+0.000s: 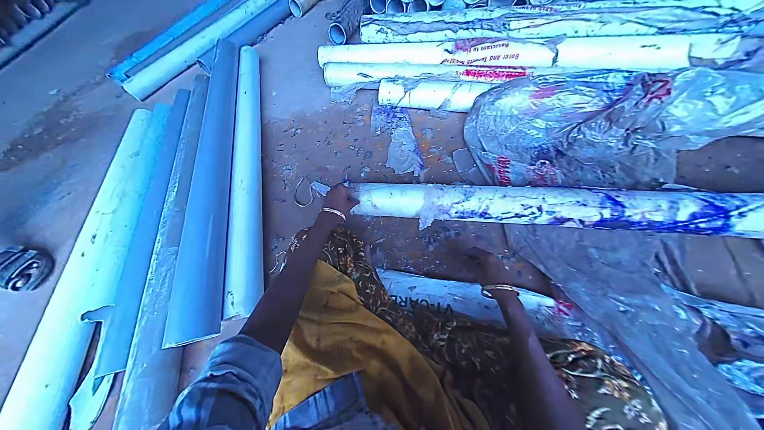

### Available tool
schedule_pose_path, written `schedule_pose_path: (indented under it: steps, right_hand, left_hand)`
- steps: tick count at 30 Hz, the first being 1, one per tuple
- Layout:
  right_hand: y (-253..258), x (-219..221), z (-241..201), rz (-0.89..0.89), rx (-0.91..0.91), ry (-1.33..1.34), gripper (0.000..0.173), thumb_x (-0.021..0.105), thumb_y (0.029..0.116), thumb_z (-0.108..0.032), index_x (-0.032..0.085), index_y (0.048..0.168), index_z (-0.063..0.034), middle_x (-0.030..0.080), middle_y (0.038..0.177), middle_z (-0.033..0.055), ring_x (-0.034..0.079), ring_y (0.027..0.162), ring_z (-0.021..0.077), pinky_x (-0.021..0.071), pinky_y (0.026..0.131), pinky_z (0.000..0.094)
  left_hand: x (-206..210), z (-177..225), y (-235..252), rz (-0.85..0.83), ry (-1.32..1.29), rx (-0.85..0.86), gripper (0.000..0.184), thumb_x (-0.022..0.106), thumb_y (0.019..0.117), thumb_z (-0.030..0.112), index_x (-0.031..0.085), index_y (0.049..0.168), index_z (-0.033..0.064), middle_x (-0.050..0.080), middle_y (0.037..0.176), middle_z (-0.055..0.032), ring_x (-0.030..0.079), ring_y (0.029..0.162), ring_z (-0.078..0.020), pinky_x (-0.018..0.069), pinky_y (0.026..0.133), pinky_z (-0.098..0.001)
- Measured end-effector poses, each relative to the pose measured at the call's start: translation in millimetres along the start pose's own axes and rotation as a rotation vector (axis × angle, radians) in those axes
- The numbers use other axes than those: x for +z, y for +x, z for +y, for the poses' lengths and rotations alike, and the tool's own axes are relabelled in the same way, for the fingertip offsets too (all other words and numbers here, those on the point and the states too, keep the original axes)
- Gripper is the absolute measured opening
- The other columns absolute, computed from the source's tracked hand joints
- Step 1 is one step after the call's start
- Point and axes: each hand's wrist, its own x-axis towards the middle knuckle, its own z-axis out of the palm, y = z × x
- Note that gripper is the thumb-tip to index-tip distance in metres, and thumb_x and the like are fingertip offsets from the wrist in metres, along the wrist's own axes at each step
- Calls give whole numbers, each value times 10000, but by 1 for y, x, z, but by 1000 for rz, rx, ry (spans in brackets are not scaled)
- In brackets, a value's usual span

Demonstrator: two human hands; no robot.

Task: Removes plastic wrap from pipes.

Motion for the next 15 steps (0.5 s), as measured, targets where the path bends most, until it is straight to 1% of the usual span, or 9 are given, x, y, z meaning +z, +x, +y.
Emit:
schedule_pose_path:
  steps: [3, 6, 8, 10, 11, 12, 13, 14, 15]
  right_hand:
    - [-3, 5, 0, -8, -1, -22, 301, 552, 1053, -129, 652, 1260, 64, 690, 1173, 280, 681, 1069, 414, 479, 990, 574]
    - [-11, 6, -3, -3, 11, -61, 294, 543, 1056, -126, 658, 1256, 56, 692, 1182, 277, 674, 1103, 421, 467, 1010, 584]
    - [-19, 11, -18, 121, 3, -73, 305, 546, 1048, -128, 656, 1271, 48, 685, 1198, 286, 656, 1137, 454, 454, 1011, 610]
    - [-23, 20, -44, 330, -125, -81, 341, 599, 1015, -138, 660, 1290, 54, 658, 1240, 326, 626, 1162, 519, 440, 1004, 652]
    - [-17, 26, -58, 411, -232, -105, 353, 629, 985, -125, 667, 1289, 51, 647, 1272, 327, 621, 1176, 528, 452, 998, 655]
    - [-6, 30, -71, 443, -338, -134, 379, 654, 954, -107, 668, 1306, 33, 617, 1352, 303, 597, 1236, 510, 453, 1023, 640]
    - [4, 33, -87, 408, -396, -182, 444, 671, 939, -99, 635, 1369, 5, 545, 1461, 280, 520, 1348, 489, 409, 1090, 620]
    - [15, 36, -105, 324, -386, -258, 544, 677, 942, -105, 553, 1466, -31, 433, 1565, 267, 399, 1459, 463, 327, 1171, 593]
    - [26, 40, -123, 220, -320, -350, 662, 674, 955, -121, 423, 1565, -72, 304, 1638, 265, 260, 1532, 448, 228, 1224, 583]
  left_hand:
    - [14, 0, 3, 48, 64, -47, 324, 645, 1020, 169, 666, 1155, -124, 629, 1245, -336, 599, 1210, -493, 449, 1051, -621]
    - [18, 1, 10, 5, 136, -73, 301, 603, 1036, 138, 656, 1172, -125, 620, 1286, -326, 576, 1267, -474, 439, 1085, -594]
    - [15, 8, 5, -27, 160, -110, 301, 581, 1043, 113, 635, 1219, -125, 596, 1343, -318, 552, 1315, -455, 418, 1118, -573]
    - [16, 9, 2, 4, 76, -157, 316, 619, 1018, 100, 632, 1250, -114, 606, 1340, -315, 556, 1314, -452, 414, 1123, -576]
    - [16, 6, 2, 33, 18, -166, 330, 648, 999, 101, 636, 1258, -103, 619, 1318, -316, 568, 1295, -458, 417, 1113, -590]
    - [18, 1, 2, 46, -24, -164, 356, 660, 995, 115, 629, 1285, -89, 624, 1309, -315, 574, 1282, -464, 422, 1104, -601]
    - [18, -2, 1, 26, -26, -165, 389, 645, 1010, 145, 606, 1330, -73, 620, 1321, -310, 571, 1287, -464, 422, 1101, -607]
    - [18, -3, -1, -8, 3, -169, 413, 614, 1034, 180, 581, 1368, -61, 617, 1336, -301, 569, 1295, -458, 420, 1100, -608]
    - [17, 0, -2, -45, 39, -172, 423, 576, 1057, 204, 560, 1392, -55, 611, 1350, -295, 563, 1306, -452, 415, 1102, -607]
